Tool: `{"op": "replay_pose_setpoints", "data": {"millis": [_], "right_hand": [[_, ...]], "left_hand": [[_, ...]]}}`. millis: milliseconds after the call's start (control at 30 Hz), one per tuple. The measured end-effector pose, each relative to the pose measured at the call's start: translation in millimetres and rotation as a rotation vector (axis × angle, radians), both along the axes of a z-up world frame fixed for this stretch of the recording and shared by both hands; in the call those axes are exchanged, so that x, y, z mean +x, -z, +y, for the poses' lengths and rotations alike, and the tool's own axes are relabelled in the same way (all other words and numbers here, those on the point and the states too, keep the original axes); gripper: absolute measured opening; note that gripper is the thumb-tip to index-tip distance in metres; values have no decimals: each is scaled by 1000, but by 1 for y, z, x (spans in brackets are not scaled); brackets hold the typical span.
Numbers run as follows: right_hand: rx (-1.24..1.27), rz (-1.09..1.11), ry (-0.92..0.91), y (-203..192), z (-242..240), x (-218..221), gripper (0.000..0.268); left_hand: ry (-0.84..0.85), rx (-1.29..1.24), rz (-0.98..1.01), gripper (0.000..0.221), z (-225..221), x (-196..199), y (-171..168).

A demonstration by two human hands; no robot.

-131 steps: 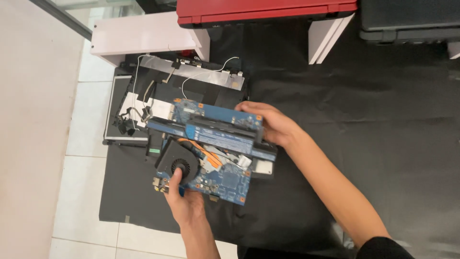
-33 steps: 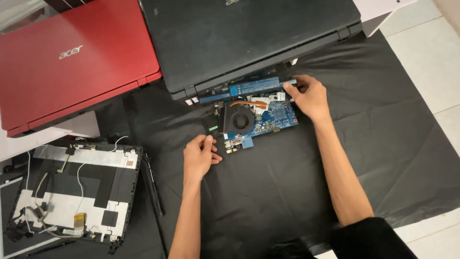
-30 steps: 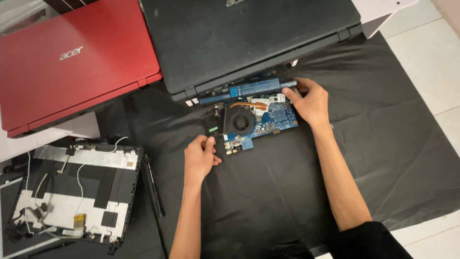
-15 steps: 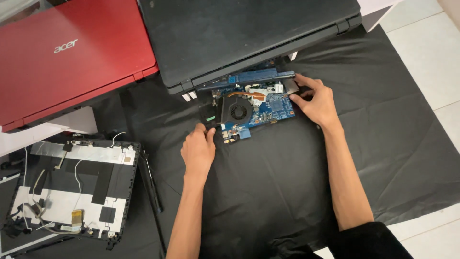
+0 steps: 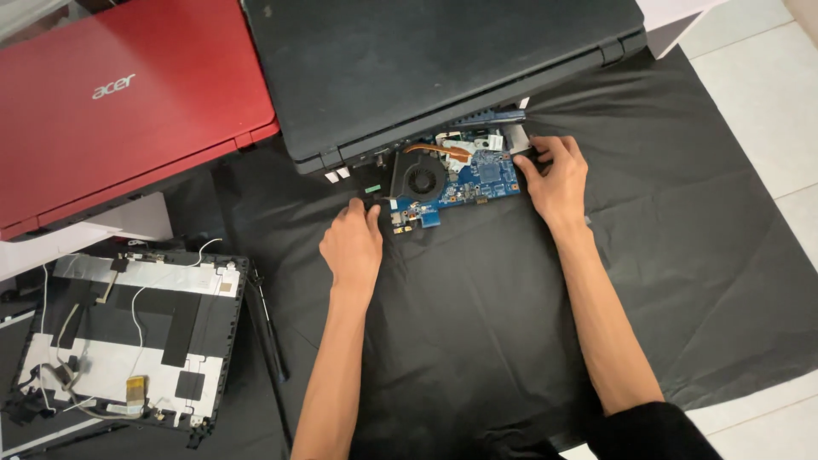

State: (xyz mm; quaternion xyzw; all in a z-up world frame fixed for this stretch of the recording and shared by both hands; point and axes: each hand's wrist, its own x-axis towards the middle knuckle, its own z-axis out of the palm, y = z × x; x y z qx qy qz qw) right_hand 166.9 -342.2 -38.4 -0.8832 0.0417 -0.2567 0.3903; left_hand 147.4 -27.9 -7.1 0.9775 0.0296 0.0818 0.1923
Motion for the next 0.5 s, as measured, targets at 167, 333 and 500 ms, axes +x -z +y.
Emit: {"op": "replay_pose_setpoints", "data": {"millis": [167, 333, 500], "right_hand": [[-10, 76, 14, -9, 3, 12, 31], [-66, 143, 69, -21, 13, 20, 29], [-110, 80, 108, -13, 17, 24, 24]], "left_hand": [[28, 4, -56, 27, -1, 10, 8], [-11, 30, -54, 31, -2, 16, 4], [-25, 30, -52, 32, -2, 22, 4]]}}
